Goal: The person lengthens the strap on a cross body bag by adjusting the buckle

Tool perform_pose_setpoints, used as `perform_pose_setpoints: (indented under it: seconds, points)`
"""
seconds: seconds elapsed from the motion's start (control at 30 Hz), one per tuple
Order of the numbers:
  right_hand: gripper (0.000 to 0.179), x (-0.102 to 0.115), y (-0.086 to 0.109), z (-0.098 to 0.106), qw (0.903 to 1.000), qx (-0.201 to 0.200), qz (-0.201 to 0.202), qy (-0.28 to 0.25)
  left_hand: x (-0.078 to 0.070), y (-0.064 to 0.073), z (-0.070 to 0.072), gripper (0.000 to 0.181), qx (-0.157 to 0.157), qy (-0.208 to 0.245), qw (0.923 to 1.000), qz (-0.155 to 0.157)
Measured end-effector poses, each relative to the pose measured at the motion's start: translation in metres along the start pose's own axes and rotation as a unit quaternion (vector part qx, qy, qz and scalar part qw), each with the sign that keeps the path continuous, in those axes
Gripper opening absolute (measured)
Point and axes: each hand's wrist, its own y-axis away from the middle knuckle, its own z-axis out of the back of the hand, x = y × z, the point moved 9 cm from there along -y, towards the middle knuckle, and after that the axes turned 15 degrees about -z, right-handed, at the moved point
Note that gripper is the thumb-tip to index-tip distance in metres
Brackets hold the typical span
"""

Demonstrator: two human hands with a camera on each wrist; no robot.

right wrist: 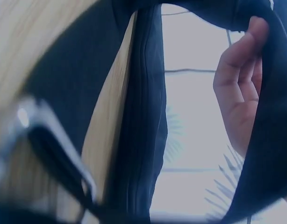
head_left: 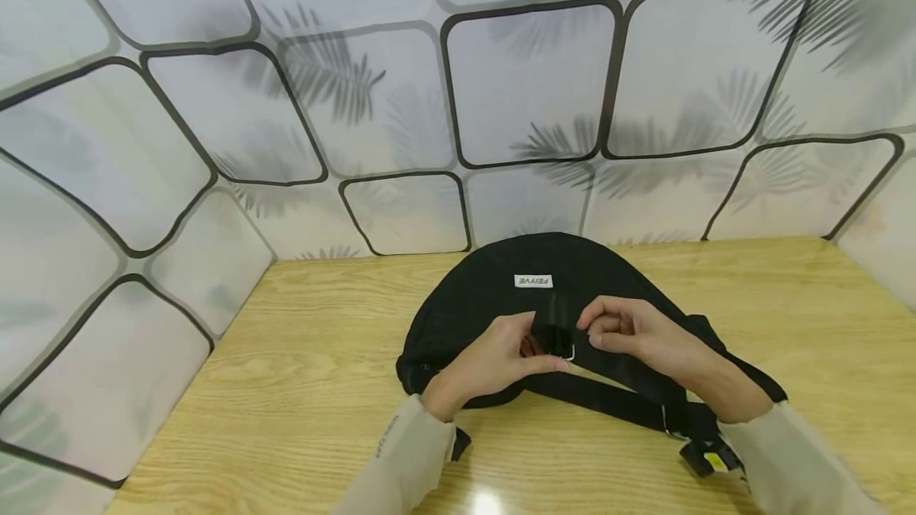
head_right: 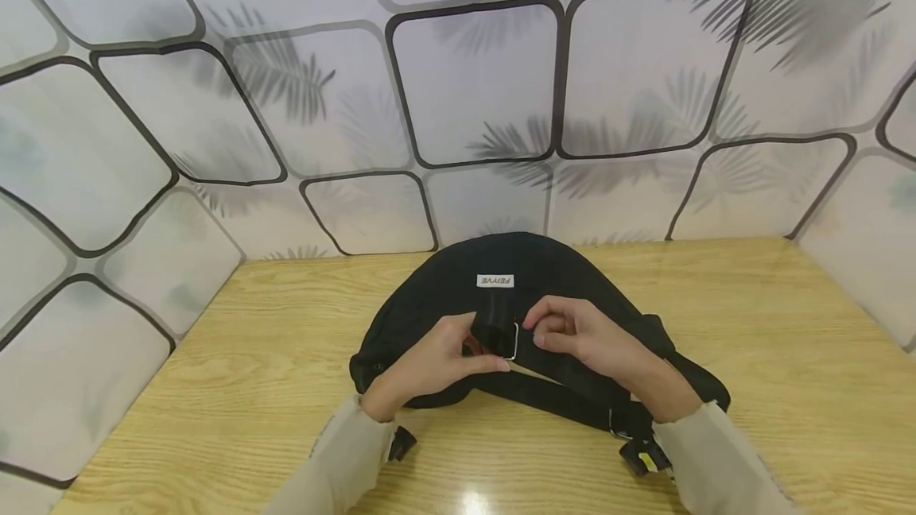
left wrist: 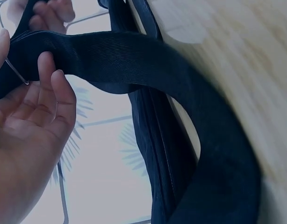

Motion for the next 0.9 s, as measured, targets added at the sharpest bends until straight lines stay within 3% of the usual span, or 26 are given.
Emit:
perform_pose_setpoints:
  seconds: [0.2, 0.33, 0.5, 0.67, 0.8, 0.9]
  points:
    - [0.013, 0.007, -0.007, -0.006, 0.9995, -0.022, 0.016, -0.016, 0.004, 0.001, -0.008, 0.018, 0.018, 0.007, 0.9996, 0.018]
    - [0.017, 0.009, -0.007, -0.004, 0.9991, -0.033, 0.02, -0.02, 0.005, 0.003, -0.008, 0.02, 0.034, -0.019, 0.9989, 0.025]
    - [0.026, 0.011, -0.003, -0.005, 0.9995, -0.008, 0.026, -0.016, 0.004, 0.004, -0.003, 0.021, 0.025, -0.049, 0.9984, 0.015]
    - [0.047, 0.016, 0.001, -0.019, 0.9975, 0.014, 0.035, 0.06, 0.003, 0.005, -0.002, 0.026, 0.015, -0.059, 0.9981, 0.01]
    - [0.061, 0.02, 0.001, -0.027, 0.9892, -0.041, 0.018, 0.139, 0.002, 0.005, -0.003, 0.022, 0.019, -0.085, 0.9961, 0.013]
    - [0.055, 0.025, 0.001, -0.027, 0.9798, -0.09, 0.02, 0.177, 0.001, 0.004, -0.004, 0.026, 0.027, -0.107, 0.9939, 0.007]
